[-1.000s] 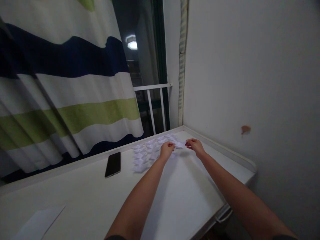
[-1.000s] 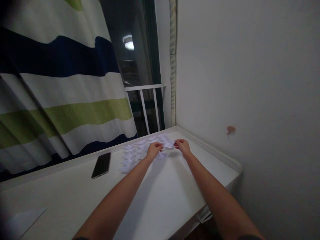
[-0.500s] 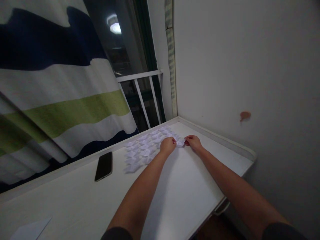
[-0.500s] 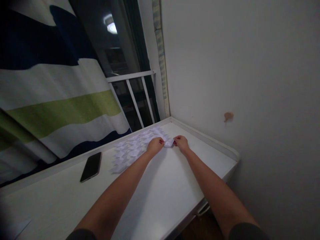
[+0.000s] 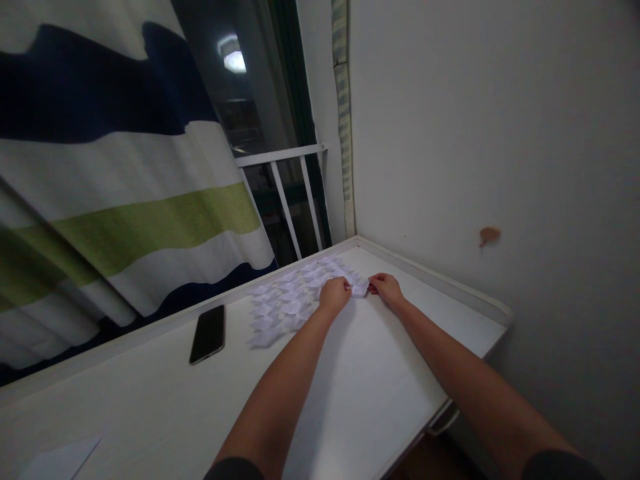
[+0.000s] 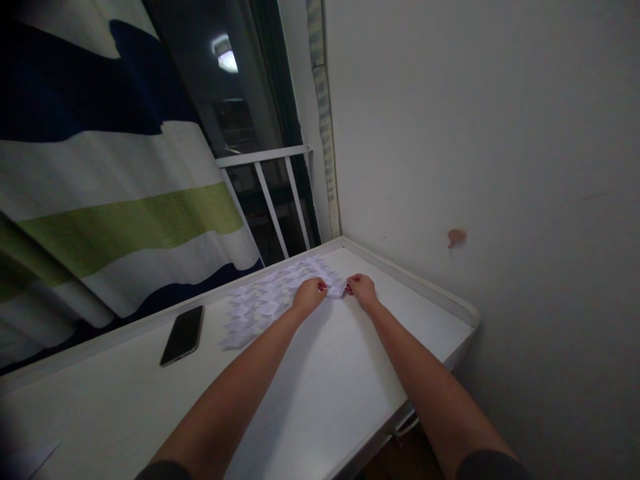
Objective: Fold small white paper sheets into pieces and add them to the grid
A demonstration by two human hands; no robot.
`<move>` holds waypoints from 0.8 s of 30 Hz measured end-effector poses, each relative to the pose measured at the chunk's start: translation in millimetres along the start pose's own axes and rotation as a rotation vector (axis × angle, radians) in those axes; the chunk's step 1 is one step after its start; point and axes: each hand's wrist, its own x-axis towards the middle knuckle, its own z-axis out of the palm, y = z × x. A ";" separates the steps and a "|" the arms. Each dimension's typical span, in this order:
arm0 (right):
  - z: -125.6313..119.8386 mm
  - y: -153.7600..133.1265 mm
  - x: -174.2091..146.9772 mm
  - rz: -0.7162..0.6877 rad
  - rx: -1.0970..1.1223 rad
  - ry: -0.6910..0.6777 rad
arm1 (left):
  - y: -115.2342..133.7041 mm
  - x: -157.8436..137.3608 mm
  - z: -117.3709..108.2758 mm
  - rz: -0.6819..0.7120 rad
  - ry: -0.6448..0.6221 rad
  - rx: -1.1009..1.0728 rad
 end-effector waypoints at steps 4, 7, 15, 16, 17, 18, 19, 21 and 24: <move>-0.4 -0.8 -2.4 -0.011 -0.021 0.032 | -1.1 -2.8 -4.0 -0.027 0.004 -0.039; -3.5 -3.8 -5.3 -0.036 -0.050 0.078 | -3.3 -6.5 -10.0 -0.027 0.039 -0.049; 13.9 -37.8 -30.0 -0.352 -0.118 0.241 | -21.2 -33.7 -49.8 -0.020 0.204 -0.137; 23.7 -43.4 -37.7 -0.346 -0.067 0.185 | -26.2 -41.0 -56.8 -0.024 0.223 -0.156; 35.3 -48.9 -46.9 -0.334 -0.010 0.124 | -32.2 -49.4 -63.7 -0.032 0.232 -0.176; 48.5 -54.1 -57.6 -0.315 0.050 0.060 | -39.3 -59.1 -70.5 -0.050 0.254 -0.192; 62.8 -59.0 -69.7 -0.294 0.104 -0.024 | -47.4 -70.1 -76.8 -0.062 0.270 -0.206; 93.4 -67.4 -96.7 -0.272 0.173 -0.203 | -66.9 -95.5 -87.6 -0.117 0.308 -0.219; 140.1 -73.7 -139.3 -0.216 0.217 -0.403 | -101.4 -139.6 -98.5 -0.202 0.324 -0.260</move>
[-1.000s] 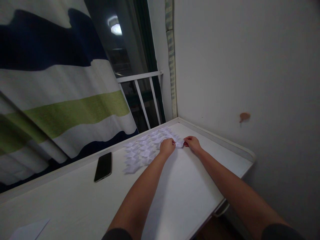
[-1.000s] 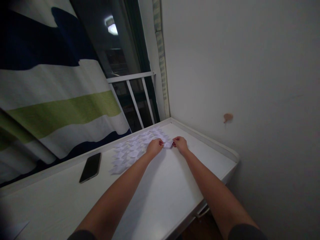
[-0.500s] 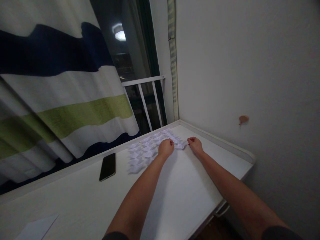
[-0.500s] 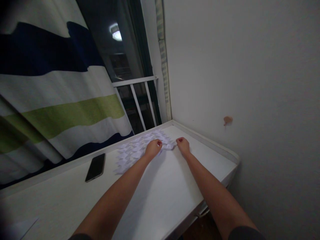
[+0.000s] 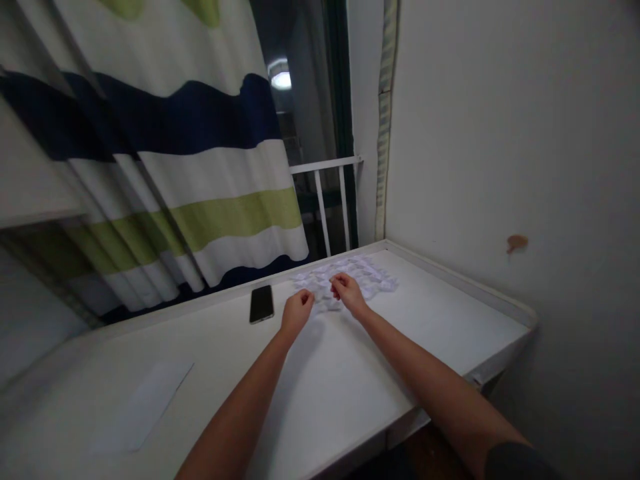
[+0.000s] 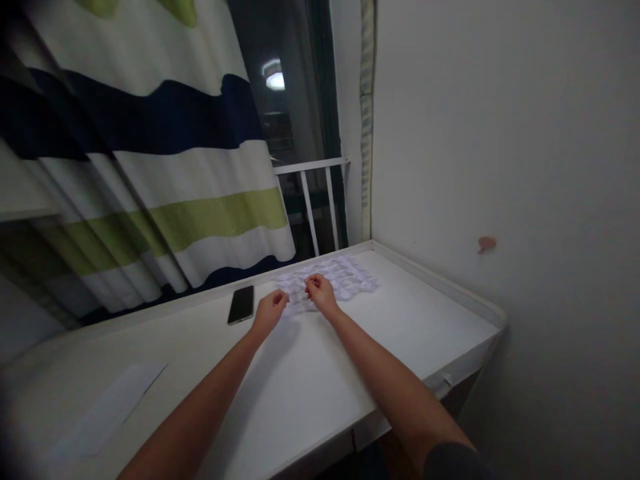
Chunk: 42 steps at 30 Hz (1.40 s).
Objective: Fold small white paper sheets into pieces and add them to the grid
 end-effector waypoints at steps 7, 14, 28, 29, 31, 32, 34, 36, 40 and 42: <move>106.3 35.4 -40.6 0.125 0.046 -0.286 | -79.0 -57.1 -47.1 -0.199 0.087 -0.123; 135.8 73.7 -55.2 0.050 -0.016 -0.382 | -103.4 -72.4 -53.9 -0.253 0.109 -0.203; 130.9 79.1 -61.4 -0.063 -0.223 -0.443 | -120.8 -69.8 -101.2 -0.302 0.141 -0.220; 130.7 78.1 -61.8 -0.065 -0.229 -0.447 | -127.5 -72.3 -115.1 -0.314 0.161 -0.111; 130.2 76.8 -62.2 -0.066 -0.235 -0.456 | -143.4 -82.2 -142.5 -0.375 0.184 0.138; 130.0 76.4 -62.2 -0.067 -0.235 -0.462 | -151.9 -89.1 -154.6 -0.395 0.186 0.259; 130.0 76.3 -62.0 -0.065 -0.237 -0.470 | -168.0 -104.4 -173.1 -0.405 0.188 0.461; 130.5 76.9 -61.6 -0.066 -0.245 -0.470 | -181.0 -117.9 -183.4 -0.414 0.159 0.569; 131.8 78.2 -61.5 -0.062 -0.256 -0.461 | -195.8 -129.9 -188.0 -0.410 0.099 0.541; 132.0 78.3 -61.7 -0.058 -0.257 -0.458 | -198.0 -130.1 -188.2 -0.427 0.099 0.484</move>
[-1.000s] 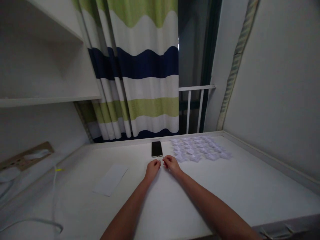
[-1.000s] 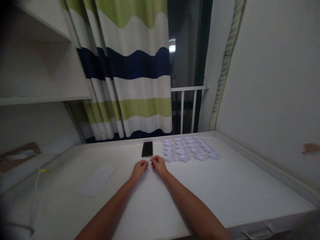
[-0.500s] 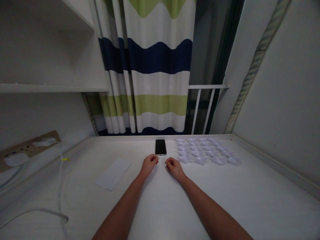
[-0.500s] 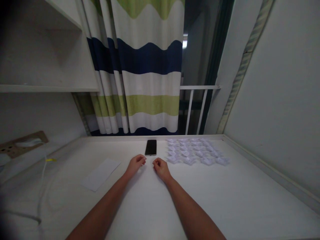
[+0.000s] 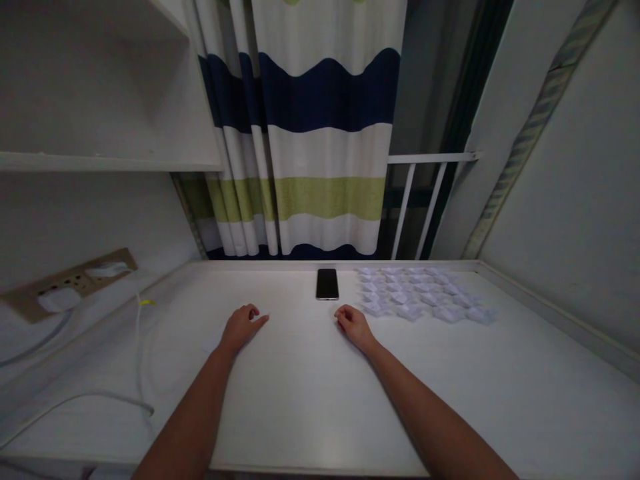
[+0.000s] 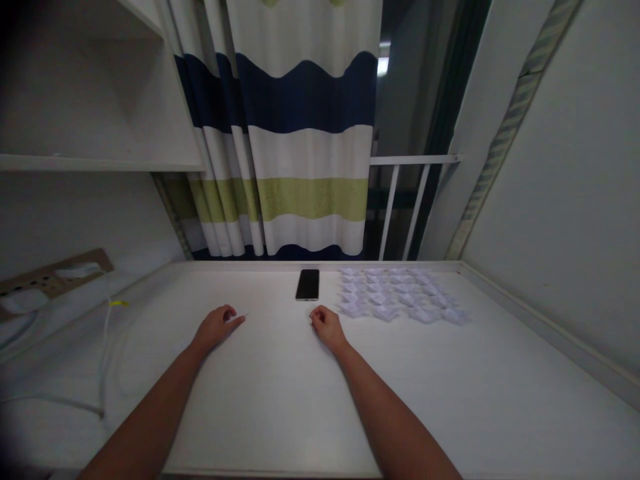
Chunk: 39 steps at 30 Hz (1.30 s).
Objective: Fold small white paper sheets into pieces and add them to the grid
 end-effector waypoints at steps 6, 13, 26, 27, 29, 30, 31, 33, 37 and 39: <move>-1.2 -1.7 -1.3 0.007 0.007 -0.027 | 1.8 0.4 -5.5 -0.084 -0.004 -0.162; -2.6 -3.3 -1.5 0.011 0.002 -0.040 | 3.2 -0.9 -7.1 -0.103 0.023 -0.240; -2.2 -3.7 -1.6 0.016 0.004 -0.028 | -6.2 0.4 -7.2 -0.105 0.172 -0.298; -2.1 -2.9 -1.2 0.015 0.002 -0.028 | -4.8 0.1 -9.9 -0.118 0.201 -0.273; -1.9 -1.6 -0.7 0.015 0.004 -0.031 | -0.1 -0.6 -17.8 -0.143 0.262 -0.210; -1.9 -1.4 -0.6 0.016 0.006 -0.031 | 3.0 -1.1 -22.7 -0.145 0.296 -0.177; -1.8 -1.4 -0.6 0.016 0.006 -0.032 | 6.5 -1.6 -28.1 -0.144 0.309 -0.139; -1.8 -2.4 -0.9 0.012 0.002 -0.028 | 14.7 -2.8 -39.6 -0.157 0.356 -0.043; -1.5 -4.5 -1.8 0.012 0.002 -0.012 | 37.5 -5.1 -60.2 -0.118 0.462 0.026; -0.9 -4.3 -1.6 0.022 0.022 -0.003 | 53.3 -5.1 -65.8 -0.046 0.470 -0.137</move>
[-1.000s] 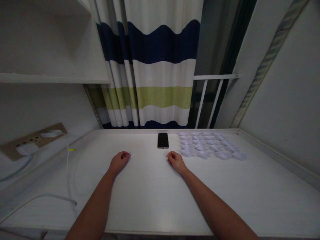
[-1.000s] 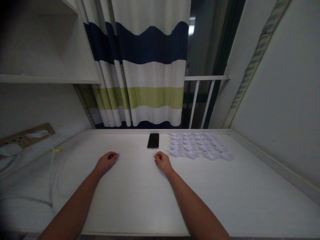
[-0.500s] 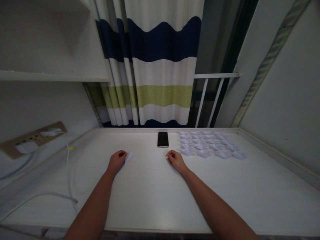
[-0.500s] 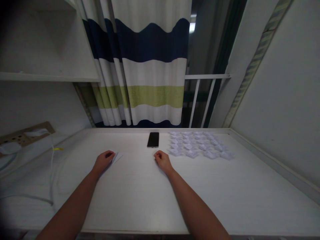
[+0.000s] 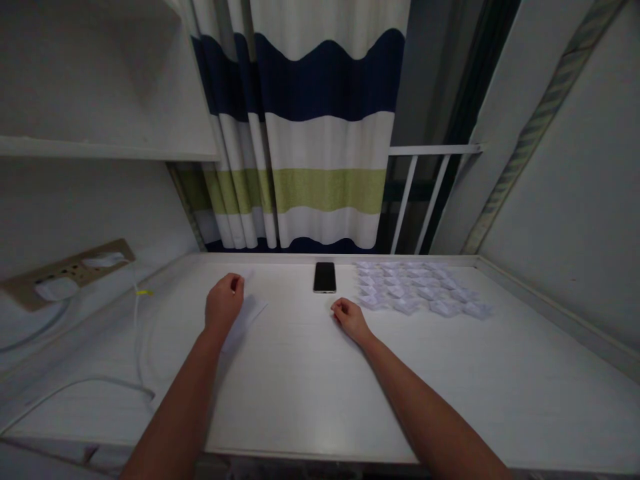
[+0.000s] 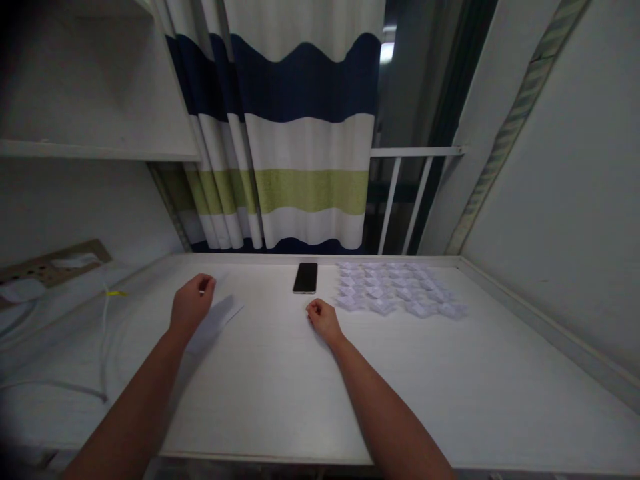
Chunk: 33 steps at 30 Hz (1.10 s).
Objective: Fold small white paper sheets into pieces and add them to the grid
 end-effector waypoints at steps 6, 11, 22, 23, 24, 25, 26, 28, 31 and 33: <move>0.2 -2.6 1.0 0.052 0.187 0.009 | 53.0 -6.9 26.7 -0.236 -0.257 -0.778; -7.1 -14.5 -0.1 0.112 0.417 -0.043 | 75.0 -20.0 66.1 -0.322 -0.376 -0.962; -21.9 -21.6 2.7 0.146 0.398 -0.115 | 65.4 -34.4 110.9 -0.204 -0.226 -0.751; -22.0 -20.5 2.8 0.139 0.389 -0.113 | 65.2 -37.1 111.5 -0.228 -0.232 -0.777; -22.1 -19.2 3.1 0.137 0.381 -0.105 | 65.5 -40.1 111.6 -0.256 -0.253 -0.815; -22.1 -17.7 3.4 0.137 0.370 -0.091 | 66.1 -43.0 111.4 -0.286 -0.286 -0.856; -22.2 -16.3 3.9 0.135 0.357 -0.073 | 66.8 -45.8 110.9 -0.309 -0.335 -0.891; -23.2 -14.7 5.1 0.125 0.331 -0.046 | 67.9 -50.2 109.8 -0.315 -0.472 -0.941; -27.3 -17.3 6.8 0.119 0.290 -0.019 | 67.8 -52.8 109.1 -0.309 -0.619 -0.984; -31.1 -22.4 7.2 0.136 0.267 -0.001 | 67.0 -52.0 109.8 -0.308 -0.649 -0.993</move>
